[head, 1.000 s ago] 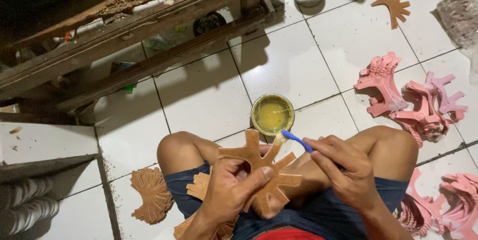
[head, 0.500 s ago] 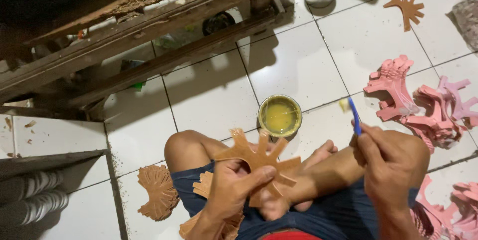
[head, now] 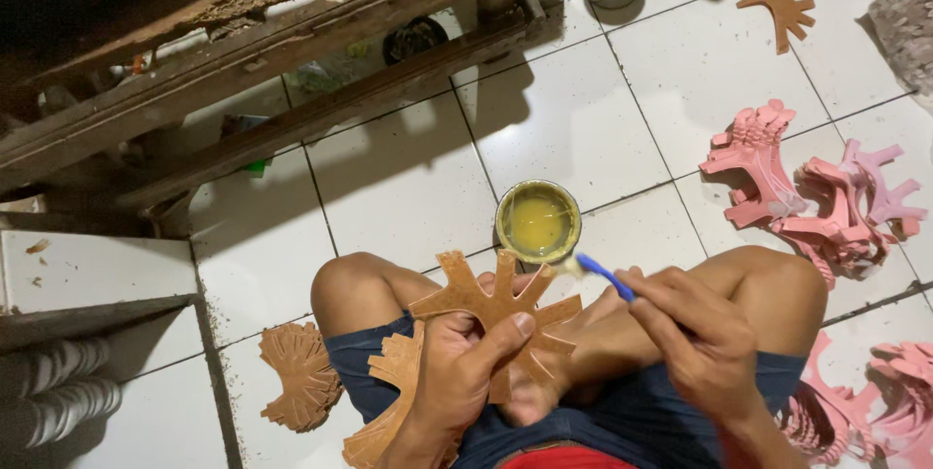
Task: The person sits on the floor and applies glue with a toothbrush to flat wooden ornament pieces, dipping the brush into a bowl of glue and brushing it over each piece, then sets finished pieces aside on the floor.
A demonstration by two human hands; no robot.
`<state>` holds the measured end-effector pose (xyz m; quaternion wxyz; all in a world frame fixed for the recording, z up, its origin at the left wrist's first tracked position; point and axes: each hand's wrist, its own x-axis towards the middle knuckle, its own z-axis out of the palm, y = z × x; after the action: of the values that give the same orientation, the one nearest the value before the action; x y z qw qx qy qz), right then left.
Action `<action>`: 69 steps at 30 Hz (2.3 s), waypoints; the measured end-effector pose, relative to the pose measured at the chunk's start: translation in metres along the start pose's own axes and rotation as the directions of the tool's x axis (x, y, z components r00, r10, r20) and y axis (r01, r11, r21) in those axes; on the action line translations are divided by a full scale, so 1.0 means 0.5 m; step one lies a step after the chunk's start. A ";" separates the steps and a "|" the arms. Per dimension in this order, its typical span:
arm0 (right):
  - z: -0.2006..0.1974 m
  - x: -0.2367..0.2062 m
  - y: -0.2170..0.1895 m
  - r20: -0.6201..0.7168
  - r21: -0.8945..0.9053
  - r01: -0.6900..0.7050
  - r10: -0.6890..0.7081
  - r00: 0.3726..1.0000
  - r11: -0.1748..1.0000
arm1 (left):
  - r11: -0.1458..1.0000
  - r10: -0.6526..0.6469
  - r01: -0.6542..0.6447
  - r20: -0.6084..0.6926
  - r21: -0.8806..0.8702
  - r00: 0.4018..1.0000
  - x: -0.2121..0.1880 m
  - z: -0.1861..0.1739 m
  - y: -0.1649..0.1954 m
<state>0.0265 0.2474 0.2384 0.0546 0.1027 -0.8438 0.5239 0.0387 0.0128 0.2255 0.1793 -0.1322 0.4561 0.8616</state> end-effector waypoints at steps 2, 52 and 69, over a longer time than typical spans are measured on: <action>-0.004 -0.001 0.009 0.025 -0.013 0.004 -0.004 1.000 1.000 | 0.999 0.001 -0.001 0.012 0.050 1.000 0.001 0.000 0.000; 0.060 -0.049 0.041 -0.085 0.210 -0.090 0.110 0.990 0.974 | 0.916 0.364 -0.398 -0.318 -0.046 0.875 0.041 0.073 -0.001; 0.063 -0.021 0.061 -0.126 0.066 -0.190 0.197 0.972 0.980 | 0.925 0.283 -0.356 -0.383 -0.134 0.880 0.053 0.081 -0.011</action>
<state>0.0299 0.2335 0.1955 0.0563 -0.0136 -0.8299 0.5549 0.0146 0.0545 0.2330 -0.0657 -0.2260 0.4075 0.8824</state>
